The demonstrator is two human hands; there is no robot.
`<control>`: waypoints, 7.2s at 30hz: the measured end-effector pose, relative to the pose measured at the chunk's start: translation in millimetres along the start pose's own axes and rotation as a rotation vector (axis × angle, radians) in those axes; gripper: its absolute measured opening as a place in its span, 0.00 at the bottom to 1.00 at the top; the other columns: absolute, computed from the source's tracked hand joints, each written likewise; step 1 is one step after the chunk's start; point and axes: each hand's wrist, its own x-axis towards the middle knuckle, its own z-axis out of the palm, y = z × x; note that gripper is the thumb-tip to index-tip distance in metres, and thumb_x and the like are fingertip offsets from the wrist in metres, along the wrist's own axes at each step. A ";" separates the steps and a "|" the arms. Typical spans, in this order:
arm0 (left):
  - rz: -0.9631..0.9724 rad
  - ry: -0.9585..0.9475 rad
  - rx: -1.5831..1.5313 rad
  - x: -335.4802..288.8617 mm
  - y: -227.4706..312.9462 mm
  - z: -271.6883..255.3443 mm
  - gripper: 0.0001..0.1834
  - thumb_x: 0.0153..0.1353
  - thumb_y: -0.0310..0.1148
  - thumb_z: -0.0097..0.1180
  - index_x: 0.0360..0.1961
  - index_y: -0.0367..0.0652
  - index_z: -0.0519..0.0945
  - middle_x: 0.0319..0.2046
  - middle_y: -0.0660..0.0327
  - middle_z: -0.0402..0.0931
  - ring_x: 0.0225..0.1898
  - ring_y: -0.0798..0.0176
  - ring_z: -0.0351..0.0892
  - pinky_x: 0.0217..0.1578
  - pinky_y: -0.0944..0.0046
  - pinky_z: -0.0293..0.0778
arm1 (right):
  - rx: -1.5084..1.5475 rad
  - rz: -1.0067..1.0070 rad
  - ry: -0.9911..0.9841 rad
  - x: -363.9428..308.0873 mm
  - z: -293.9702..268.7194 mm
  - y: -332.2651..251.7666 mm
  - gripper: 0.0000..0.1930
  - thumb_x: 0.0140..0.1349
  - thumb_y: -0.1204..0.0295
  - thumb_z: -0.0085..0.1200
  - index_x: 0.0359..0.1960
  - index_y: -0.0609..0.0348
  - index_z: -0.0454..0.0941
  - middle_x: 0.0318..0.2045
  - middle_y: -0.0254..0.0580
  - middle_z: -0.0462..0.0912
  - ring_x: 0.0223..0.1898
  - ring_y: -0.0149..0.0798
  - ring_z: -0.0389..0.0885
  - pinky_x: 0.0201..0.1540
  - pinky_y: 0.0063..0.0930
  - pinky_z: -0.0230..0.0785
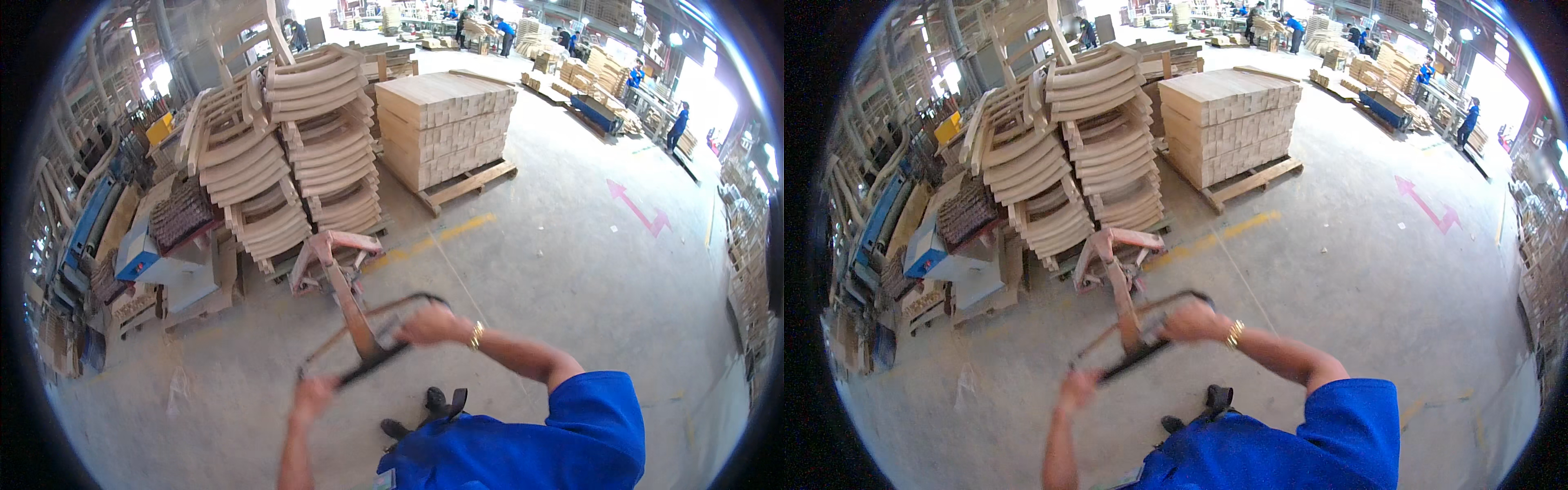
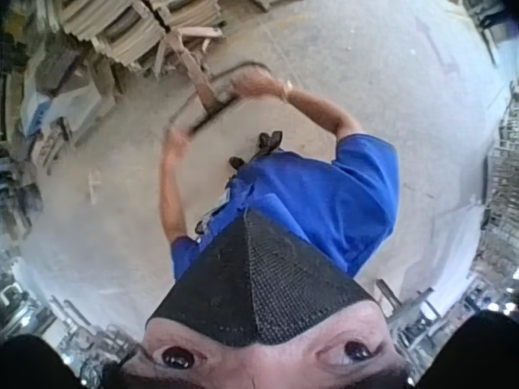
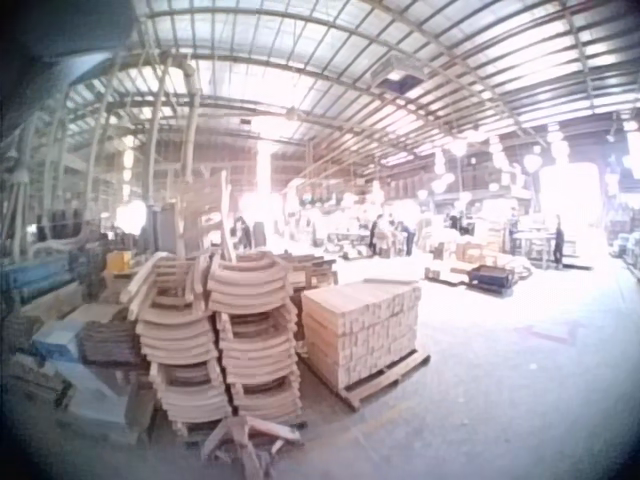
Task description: The person uses a manual pallet jack to lift and transport a stack of wooden chair frames across a factory floor. They maneuver the jack through aisles, position it under the load, raise the forks, and pull the stack to a new location before releasing the load.
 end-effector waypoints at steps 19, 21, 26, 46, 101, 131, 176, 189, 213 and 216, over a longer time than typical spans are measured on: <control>-0.196 -0.323 -0.041 -43.9 48.7 163.1 0.36 0.58 0.59 0.27 0.32 0.39 0.80 0.32 0.45 0.76 0.39 0.46 0.75 0.40 0.50 0.69 | 0.231 0.231 -0.341 -77.7 177.4 -40.9 0.29 0.62 0.49 0.23 0.30 0.52 0.79 0.30 0.48 0.79 0.38 0.49 0.77 0.43 0.45 0.64; -0.243 -0.442 -0.094 -33.1 48.3 156.1 0.35 0.59 0.59 0.26 0.35 0.40 0.79 0.35 0.47 0.76 0.41 0.45 0.74 0.42 0.50 0.68 | 0.284 0.151 -0.512 -58.5 179.7 -24.5 0.20 0.61 0.55 0.33 0.42 0.52 0.74 0.33 0.50 0.78 0.38 0.50 0.76 0.41 0.45 0.66; 0.008 0.053 -0.040 -10.1 0.0 6.5 0.23 0.60 0.54 0.33 0.41 0.55 0.77 0.36 0.51 0.76 0.38 0.47 0.75 0.37 0.51 0.70 | -0.149 -0.133 -0.221 13.8 -15.7 -24.7 0.12 0.59 0.64 0.41 0.40 0.50 0.72 0.30 0.43 0.78 0.34 0.46 0.78 0.36 0.42 0.69; -0.215 -0.208 0.071 -35.7 68.6 174.8 0.32 0.59 0.57 0.29 0.31 0.41 0.80 0.24 0.51 0.77 0.30 0.48 0.77 0.37 0.52 0.69 | 0.221 0.228 -0.304 -75.4 190.5 -24.7 0.23 0.60 0.52 0.32 0.30 0.55 0.77 0.29 0.47 0.79 0.33 0.46 0.78 0.34 0.44 0.66; -0.419 0.014 0.105 3.3 100.7 149.2 0.38 0.59 0.56 0.23 0.40 0.31 0.75 0.42 0.43 0.72 0.47 0.44 0.70 0.52 0.53 0.60 | 0.356 0.140 -0.250 -76.5 108.6 21.5 0.21 0.60 0.56 0.32 0.33 0.54 0.77 0.27 0.38 0.80 0.25 0.37 0.79 0.29 0.36 0.71; -0.570 0.084 0.046 5.2 162.1 166.3 0.35 0.59 0.55 0.26 0.38 0.35 0.77 0.41 0.44 0.73 0.47 0.46 0.70 0.49 0.52 0.62 | 0.211 0.130 -0.059 -117.3 120.4 48.1 0.22 0.58 0.55 0.29 0.44 0.45 0.75 0.47 0.40 0.74 0.51 0.40 0.71 0.49 0.33 0.63; -0.502 0.188 0.294 -29.2 264.9 167.2 0.31 0.61 0.49 0.23 0.26 0.37 0.76 0.22 0.52 0.77 0.34 0.49 0.76 0.41 0.52 0.66 | 0.257 0.081 -0.235 -211.5 48.7 94.7 0.25 0.60 0.51 0.29 0.38 0.52 0.78 0.42 0.39 0.77 0.46 0.42 0.74 0.47 0.36 0.64; -0.686 0.234 0.044 5.7 360.6 171.6 0.37 0.59 0.55 0.24 0.19 0.36 0.79 0.23 0.49 0.77 0.36 0.47 0.75 0.45 0.53 0.65 | 0.174 -0.045 -0.058 -227.1 54.2 179.4 0.24 0.59 0.53 0.30 0.40 0.52 0.77 0.42 0.42 0.77 0.47 0.42 0.74 0.49 0.35 0.63; -0.584 0.027 -0.134 -24.9 420.8 -0.2 0.34 0.60 0.52 0.24 0.23 0.35 0.77 0.18 0.50 0.74 0.31 0.50 0.75 0.40 0.55 0.68 | 0.213 -0.164 -0.324 -226.4 -113.4 182.9 0.31 0.62 0.51 0.24 0.21 0.63 0.75 0.14 0.44 0.75 0.20 0.41 0.76 0.28 0.33 0.69; -0.644 0.100 -0.198 -10.8 412.9 -45.0 0.35 0.60 0.54 0.27 0.14 0.37 0.75 0.09 0.55 0.70 0.21 0.51 0.75 0.35 0.57 0.70 | 0.284 -0.171 -0.194 -200.5 -157.9 181.2 0.29 0.62 0.53 0.27 0.20 0.62 0.74 0.13 0.46 0.74 0.20 0.42 0.76 0.25 0.38 0.67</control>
